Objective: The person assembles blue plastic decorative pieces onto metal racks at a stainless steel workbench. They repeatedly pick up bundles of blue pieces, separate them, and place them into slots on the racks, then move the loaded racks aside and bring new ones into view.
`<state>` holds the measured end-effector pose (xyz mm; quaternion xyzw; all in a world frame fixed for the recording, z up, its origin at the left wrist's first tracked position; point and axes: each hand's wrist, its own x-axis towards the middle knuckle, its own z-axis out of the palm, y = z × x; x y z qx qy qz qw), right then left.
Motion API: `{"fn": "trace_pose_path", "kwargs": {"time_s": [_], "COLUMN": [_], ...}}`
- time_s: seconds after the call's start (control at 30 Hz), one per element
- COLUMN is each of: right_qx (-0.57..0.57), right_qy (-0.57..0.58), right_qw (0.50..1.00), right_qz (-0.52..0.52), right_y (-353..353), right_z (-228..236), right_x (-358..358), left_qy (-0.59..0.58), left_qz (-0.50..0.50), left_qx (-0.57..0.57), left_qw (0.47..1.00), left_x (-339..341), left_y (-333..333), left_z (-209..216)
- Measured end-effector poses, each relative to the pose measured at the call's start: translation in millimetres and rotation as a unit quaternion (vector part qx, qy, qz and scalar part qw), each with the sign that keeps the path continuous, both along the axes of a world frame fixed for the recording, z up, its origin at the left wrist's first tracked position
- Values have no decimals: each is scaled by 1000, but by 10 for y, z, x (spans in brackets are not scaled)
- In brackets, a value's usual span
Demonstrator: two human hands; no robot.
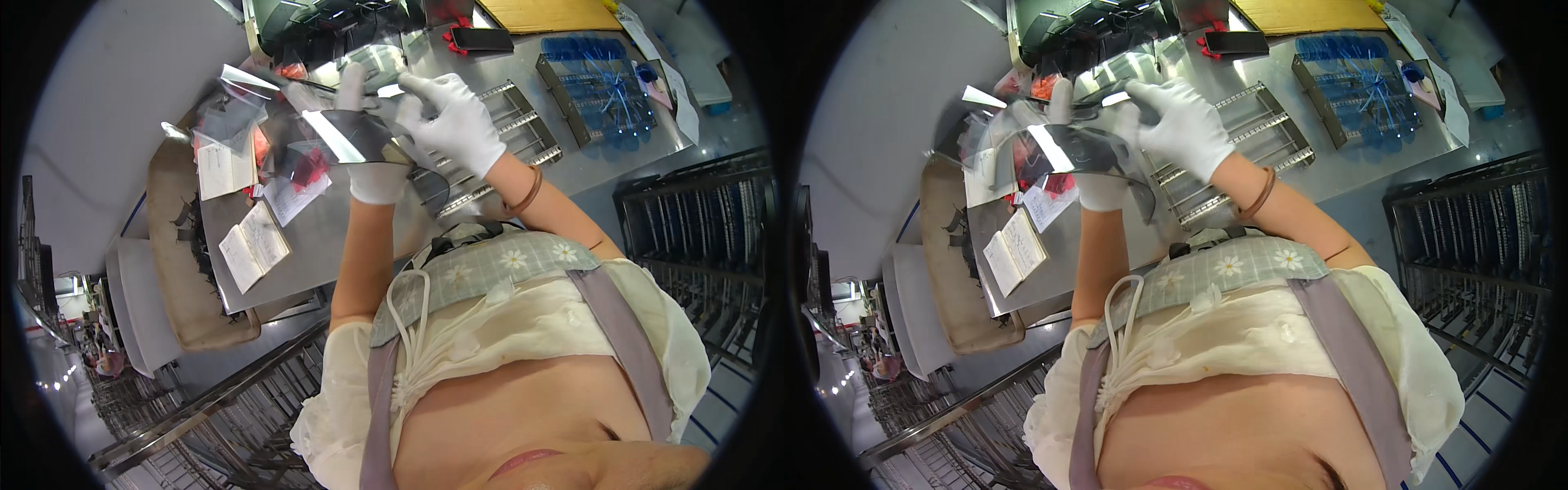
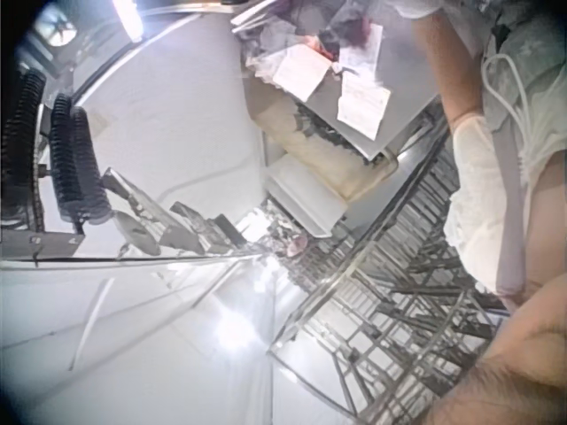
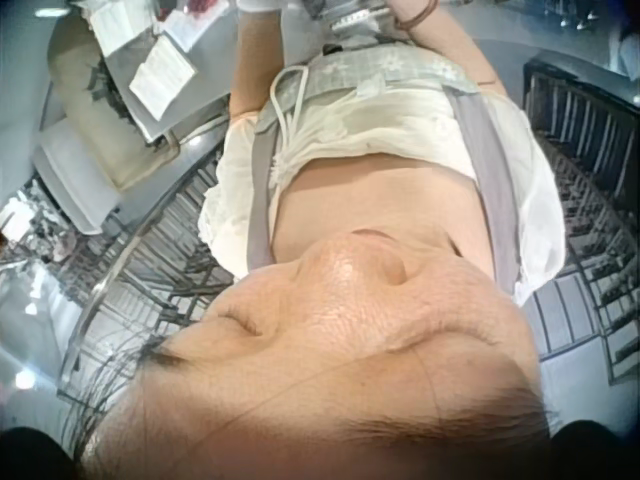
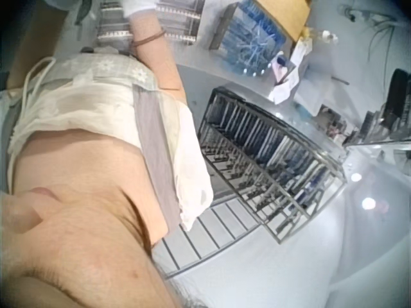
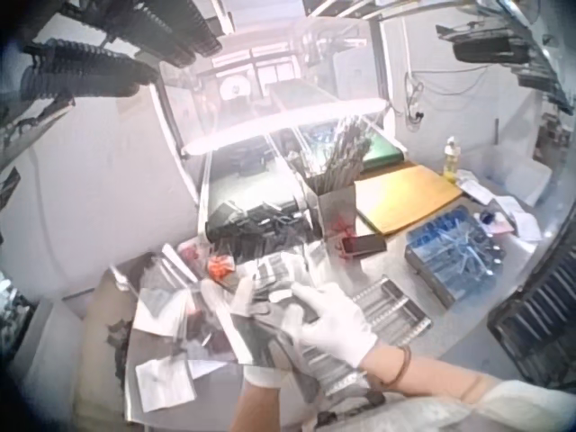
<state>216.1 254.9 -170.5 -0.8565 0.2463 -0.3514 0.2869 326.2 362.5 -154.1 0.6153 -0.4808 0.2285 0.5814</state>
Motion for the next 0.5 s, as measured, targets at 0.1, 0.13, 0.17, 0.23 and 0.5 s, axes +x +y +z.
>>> {"fn": "trace_pose_path", "kwargs": {"time_s": [0.1,0.13,0.17,0.23,0.5], "right_qx": [-175,-220,-159,-97,566], "right_qy": [-11,25,54,14,84], "right_qw": [984,975,986,988,819], "right_qz": [-40,-31,14,120,47], "right_y": [141,125,114,36,212], "right_z": [67,78,65,-2,-733], "right_x": [-194,-252,-305,-411,-685], "left_qy": [4,-66,-90,27,310], "left_qz": [-30,-18,2,-141,-252], "left_qx": [0,16,24,-49,-236], "left_qw": [1000,998,996,988,886], "left_x": [70,88,87,87,265], "left_y": [-65,-46,-29,55,547], "left_z": [-42,-39,-38,-20,135]}}
